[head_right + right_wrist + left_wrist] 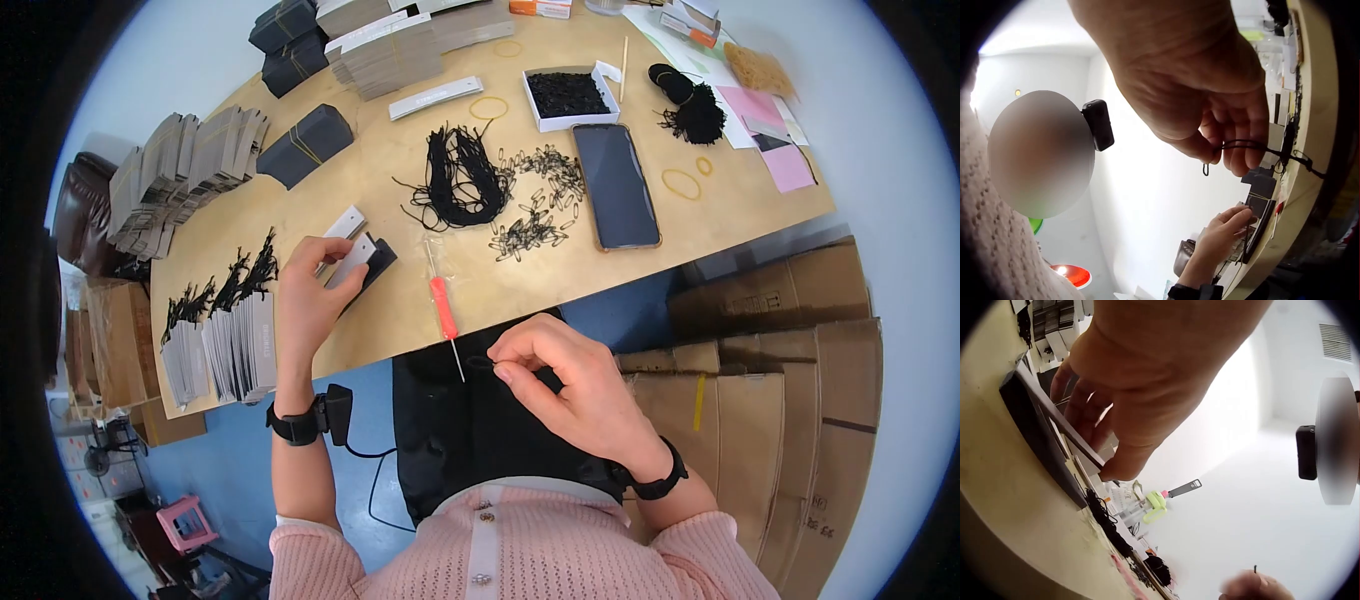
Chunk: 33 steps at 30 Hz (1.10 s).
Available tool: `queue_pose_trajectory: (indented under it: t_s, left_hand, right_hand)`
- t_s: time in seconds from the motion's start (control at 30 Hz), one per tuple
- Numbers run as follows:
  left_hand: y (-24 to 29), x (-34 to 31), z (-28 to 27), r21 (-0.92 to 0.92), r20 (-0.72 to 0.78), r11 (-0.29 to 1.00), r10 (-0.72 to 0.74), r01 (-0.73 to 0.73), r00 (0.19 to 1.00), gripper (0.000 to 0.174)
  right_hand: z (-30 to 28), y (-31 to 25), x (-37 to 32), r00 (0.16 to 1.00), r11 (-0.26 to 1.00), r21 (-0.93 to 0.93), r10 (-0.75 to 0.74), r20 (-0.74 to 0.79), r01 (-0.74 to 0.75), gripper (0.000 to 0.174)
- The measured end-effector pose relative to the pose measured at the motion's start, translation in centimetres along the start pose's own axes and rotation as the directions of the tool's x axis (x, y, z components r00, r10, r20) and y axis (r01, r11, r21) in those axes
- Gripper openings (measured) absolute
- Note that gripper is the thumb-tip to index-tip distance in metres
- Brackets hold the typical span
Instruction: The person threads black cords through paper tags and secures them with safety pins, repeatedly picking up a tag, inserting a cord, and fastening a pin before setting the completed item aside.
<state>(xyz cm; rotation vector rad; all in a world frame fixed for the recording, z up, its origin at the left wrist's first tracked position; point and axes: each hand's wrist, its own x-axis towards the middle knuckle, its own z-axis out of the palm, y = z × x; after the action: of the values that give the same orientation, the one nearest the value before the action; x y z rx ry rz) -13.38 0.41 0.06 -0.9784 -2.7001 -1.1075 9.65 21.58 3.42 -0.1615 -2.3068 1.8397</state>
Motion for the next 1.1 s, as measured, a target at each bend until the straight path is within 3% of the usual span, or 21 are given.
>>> queue_pose_trajectory:
  t_s: [0.07,0.13,0.17,0.23,0.37,0.57,0.73,0.87,0.97,1.1]
  left_hand:
    - [1.0,-0.6,-0.6,0.027,-0.015,0.998,0.056,-0.056,0.998,0.028]
    - [3.4,-2.6,-0.7,-0.130,0.045,0.991,-0.013,0.018,0.999,0.030]
    - [4.3,-4.1,-0.5,-0.090,0.082,0.990,0.119,-0.112,0.989,0.034]
    - [5.7,-7.7,0.6,-0.164,0.182,0.976,0.169,-0.140,0.969,0.038]
    - [6.0,-12.2,3.5,-0.235,0.205,0.970,0.115,-0.065,0.972,0.042]
    - [7.1,-13.6,5.1,-0.232,0.018,0.972,0.041,-0.035,0.999,0.040]
    - [7.3,-13.5,5.8,-0.277,0.052,0.959,-0.045,0.058,0.998,0.036]
    - [6.0,-13.1,6.9,-0.334,0.122,0.928,-0.131,0.165,0.984,0.030]
    - [5.0,-12.4,7.7,-0.509,0.292,0.793,-0.208,0.336,0.933,0.019]
    - [4.8,-11.9,7.8,-0.559,0.300,0.766,-0.172,0.319,0.938,0.017]
  right_hand:
    - [0.0,0.4,0.0,1.000,1.000,0.006,-0.005,-0.017,0.005,0.007]
    - [-0.1,0.6,0.0,0.999,1.000,0.011,0.000,-0.035,0.001,0.009]
    - [-0.3,0.5,0.0,0.999,1.000,0.011,0.005,-0.049,-0.005,0.009]
    - [-0.6,0.7,0.0,0.998,1.000,0.013,0.006,-0.068,-0.005,0.009]
    - [-0.8,1.0,0.1,0.997,1.000,-0.001,0.013,-0.072,-0.013,0.009]
    - [0.2,0.6,0.0,0.999,1.000,0.007,0.025,-0.024,-0.025,0.005]
    - [1.4,1.6,-0.6,0.998,1.000,-0.021,-0.005,0.059,0.006,0.011]
    - [2.5,2.6,-1.0,0.996,0.997,-0.051,0.057,0.073,-0.054,0.010]
    - [3.4,3.7,-1.2,0.994,0.990,-0.139,0.044,0.099,-0.030,0.011]
    - [4.7,5.8,-1.4,0.999,0.967,-0.256,0.022,0.040,-0.011,0.014]
